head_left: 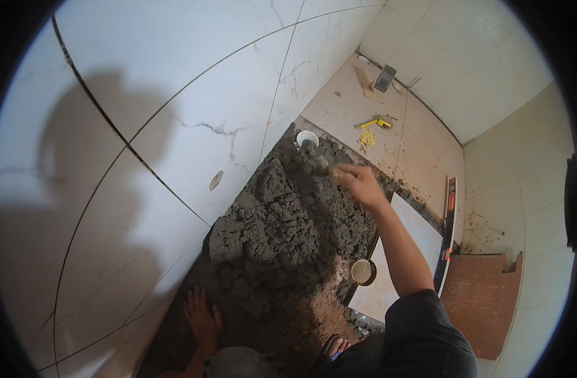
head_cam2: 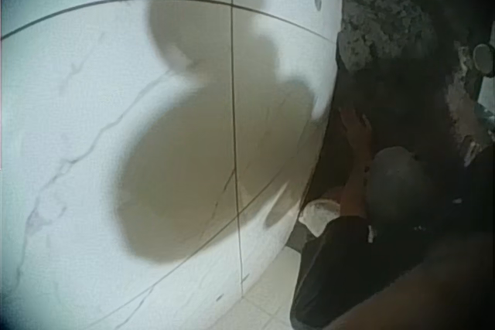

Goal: Spreading mortar on the floor before tiling using a trowel.

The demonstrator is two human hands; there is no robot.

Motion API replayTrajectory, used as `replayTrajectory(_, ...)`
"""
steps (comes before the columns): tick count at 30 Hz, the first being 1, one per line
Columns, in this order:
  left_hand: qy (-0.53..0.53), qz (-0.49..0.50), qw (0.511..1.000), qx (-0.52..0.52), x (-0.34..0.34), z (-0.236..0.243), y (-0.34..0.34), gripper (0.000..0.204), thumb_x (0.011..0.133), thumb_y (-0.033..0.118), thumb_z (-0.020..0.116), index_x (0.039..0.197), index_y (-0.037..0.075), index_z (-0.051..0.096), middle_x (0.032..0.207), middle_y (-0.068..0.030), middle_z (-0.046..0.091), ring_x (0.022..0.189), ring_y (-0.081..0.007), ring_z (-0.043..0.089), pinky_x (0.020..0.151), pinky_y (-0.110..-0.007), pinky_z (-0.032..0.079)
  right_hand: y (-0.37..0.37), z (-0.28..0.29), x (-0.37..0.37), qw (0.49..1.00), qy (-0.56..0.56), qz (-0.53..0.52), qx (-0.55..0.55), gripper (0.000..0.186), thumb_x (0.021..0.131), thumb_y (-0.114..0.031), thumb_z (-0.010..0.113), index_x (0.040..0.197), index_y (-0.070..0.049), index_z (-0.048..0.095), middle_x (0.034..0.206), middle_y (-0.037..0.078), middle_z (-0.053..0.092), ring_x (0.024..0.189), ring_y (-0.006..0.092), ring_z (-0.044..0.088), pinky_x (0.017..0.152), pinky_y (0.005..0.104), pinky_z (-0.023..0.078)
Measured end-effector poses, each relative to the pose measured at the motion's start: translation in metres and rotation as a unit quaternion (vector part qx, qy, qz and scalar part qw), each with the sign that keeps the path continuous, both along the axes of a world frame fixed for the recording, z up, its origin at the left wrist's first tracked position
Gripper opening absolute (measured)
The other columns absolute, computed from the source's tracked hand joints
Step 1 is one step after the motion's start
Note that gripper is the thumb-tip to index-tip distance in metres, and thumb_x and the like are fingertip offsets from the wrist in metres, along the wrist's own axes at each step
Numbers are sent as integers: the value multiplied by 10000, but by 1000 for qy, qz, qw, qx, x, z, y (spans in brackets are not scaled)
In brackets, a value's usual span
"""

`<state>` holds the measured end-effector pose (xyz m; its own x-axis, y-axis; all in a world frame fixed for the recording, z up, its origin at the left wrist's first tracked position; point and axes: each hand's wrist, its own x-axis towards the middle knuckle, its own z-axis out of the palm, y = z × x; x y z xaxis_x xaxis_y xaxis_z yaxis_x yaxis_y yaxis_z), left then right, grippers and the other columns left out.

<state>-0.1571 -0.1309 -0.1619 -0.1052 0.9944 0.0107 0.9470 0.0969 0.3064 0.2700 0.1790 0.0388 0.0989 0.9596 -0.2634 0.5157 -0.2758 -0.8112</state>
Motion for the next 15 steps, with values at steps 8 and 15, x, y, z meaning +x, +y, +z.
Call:
replayTrajectory(8,-40,3,998,-58,5,0,2,629,905,243,596,1483,48,447,1618,-127,370,1532,-346,260,1237,-590,180,187,-52,-34,931,-349,38,101,353,843,-252,637,1024,35,732,1004,296,720,997,440,704,889,474,567)
replayTrajectory(15,-44,-2,998,-44,1,-1,7,635,896,253,586,1481,45,450,1612,-139,378,1524,-367,275,1231,-603,186,221,-53,12,924,-371,44,81,256,856,-188,620,904,39,728,867,275,720,698,382,715,638,460,574)
